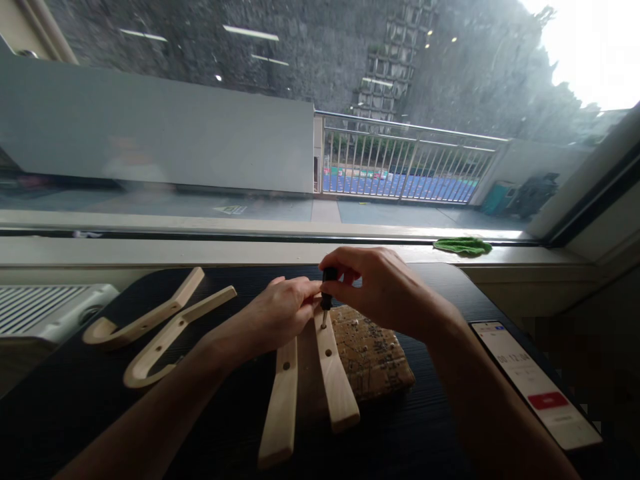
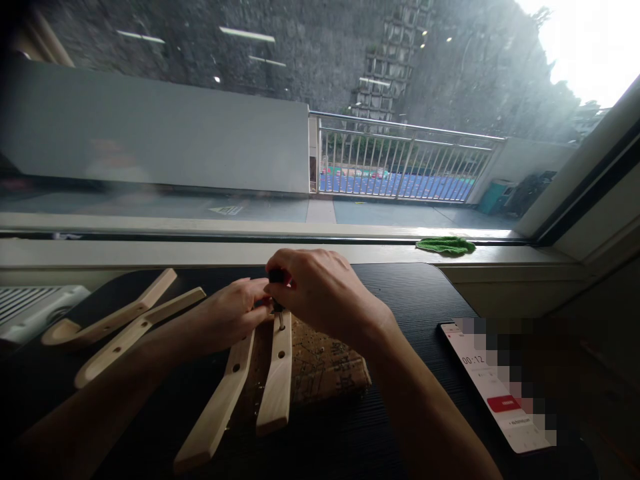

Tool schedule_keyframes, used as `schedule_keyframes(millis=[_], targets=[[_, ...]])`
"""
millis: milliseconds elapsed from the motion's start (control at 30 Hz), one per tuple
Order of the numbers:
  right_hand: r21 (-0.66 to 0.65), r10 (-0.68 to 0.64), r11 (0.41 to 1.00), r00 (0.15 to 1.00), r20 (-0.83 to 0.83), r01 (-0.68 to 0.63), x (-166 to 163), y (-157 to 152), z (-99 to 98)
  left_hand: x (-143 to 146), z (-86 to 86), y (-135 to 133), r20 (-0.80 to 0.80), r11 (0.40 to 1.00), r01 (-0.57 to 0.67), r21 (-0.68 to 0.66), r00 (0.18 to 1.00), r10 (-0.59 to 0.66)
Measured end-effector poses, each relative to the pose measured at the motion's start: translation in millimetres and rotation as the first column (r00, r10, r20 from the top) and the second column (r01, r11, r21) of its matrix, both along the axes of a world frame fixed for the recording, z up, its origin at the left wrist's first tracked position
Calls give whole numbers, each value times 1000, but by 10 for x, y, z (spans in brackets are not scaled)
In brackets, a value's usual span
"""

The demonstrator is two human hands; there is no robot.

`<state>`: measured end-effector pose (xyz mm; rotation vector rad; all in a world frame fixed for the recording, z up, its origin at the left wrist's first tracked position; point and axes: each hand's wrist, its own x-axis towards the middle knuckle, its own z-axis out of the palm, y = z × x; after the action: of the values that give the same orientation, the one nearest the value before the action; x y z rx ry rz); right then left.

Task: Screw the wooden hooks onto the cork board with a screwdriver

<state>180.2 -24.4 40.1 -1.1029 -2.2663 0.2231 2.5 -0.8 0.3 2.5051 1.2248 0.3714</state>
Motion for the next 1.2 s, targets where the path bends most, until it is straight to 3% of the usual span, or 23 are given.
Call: schedule_keyframes(millis=[233,400,567,767,933,1200], targets=[[-102,190,975,977,-97,-199,-21,-24,7,-82,-147,61,-45,1000,-5,26,999,6],[-149,135,978,988,-68,-144,46,-3,32,-123,-155,62,-49,1000,29,4,998,-29],[-67,145,989,968,203,-134,115,4,246,-143,-143,62,-19,997,74,12,997,-74],[-92,222,974,810,543,-206,9,-26,553,-156,-101,53,-40,996,84,-20,996,-84],[-126,286,954,708,646,-271,-162,-29,608,-155,-99,34,-88,999,49,-15,995,-50],[-54,241,953,643,727,-297,-161,-3,577,-161,-136,27,-23,995,97,26,995,-97]])
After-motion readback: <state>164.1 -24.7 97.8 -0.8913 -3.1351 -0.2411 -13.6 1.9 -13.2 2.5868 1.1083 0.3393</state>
